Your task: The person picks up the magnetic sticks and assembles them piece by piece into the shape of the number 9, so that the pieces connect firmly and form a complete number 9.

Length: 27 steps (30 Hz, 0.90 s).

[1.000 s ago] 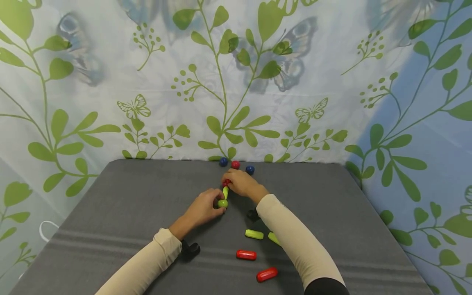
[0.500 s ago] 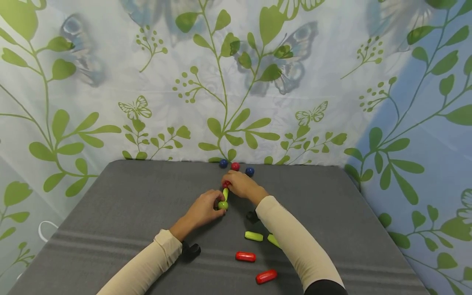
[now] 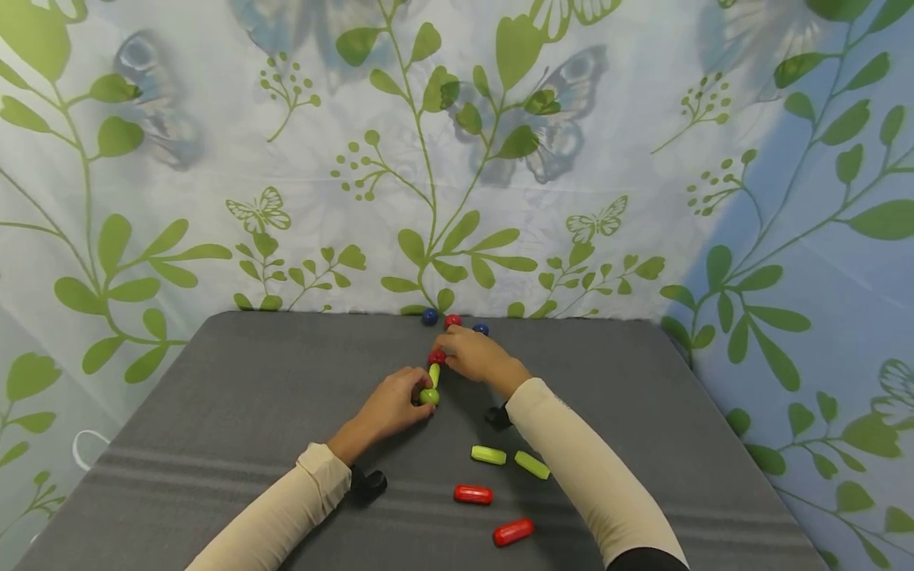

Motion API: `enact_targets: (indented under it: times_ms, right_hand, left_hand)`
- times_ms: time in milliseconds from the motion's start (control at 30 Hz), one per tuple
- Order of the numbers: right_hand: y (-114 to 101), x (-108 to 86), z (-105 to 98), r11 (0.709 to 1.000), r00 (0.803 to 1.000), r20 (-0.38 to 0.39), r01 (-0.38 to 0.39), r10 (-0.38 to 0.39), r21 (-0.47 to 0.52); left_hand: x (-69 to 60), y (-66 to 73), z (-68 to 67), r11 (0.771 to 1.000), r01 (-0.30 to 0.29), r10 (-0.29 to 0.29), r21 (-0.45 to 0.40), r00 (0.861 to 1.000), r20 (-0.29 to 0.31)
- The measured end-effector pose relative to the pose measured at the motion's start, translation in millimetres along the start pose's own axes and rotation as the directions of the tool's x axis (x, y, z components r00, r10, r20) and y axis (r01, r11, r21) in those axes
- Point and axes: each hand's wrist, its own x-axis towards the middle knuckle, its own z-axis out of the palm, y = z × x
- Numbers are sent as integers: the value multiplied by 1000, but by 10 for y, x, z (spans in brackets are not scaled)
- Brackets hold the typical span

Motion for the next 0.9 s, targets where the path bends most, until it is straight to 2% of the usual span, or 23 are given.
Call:
enact_targets:
  times_ms: [167,300,600,900]
  right_hand:
    - [-28,-172,-101,999,999,22,-23,23,-35]
    - [-42,-371,-108,998,998,69,-8,13,-64]
    - [-165,-910,-28,996,986,144,81,-83,23]
    - [-328,-1245,30,996,984,175,33,-46,81]
  left_hand:
    - [5,-7,20,1000,-5,5,-1,1000,-8]
    - [11,-8,35,1000,-3,3,8,1000,-11]
    - [3,-14,53,1000,-16,17,25,1000,-26]
    - [-20,0,77,1000,-17,19,22,998,-63]
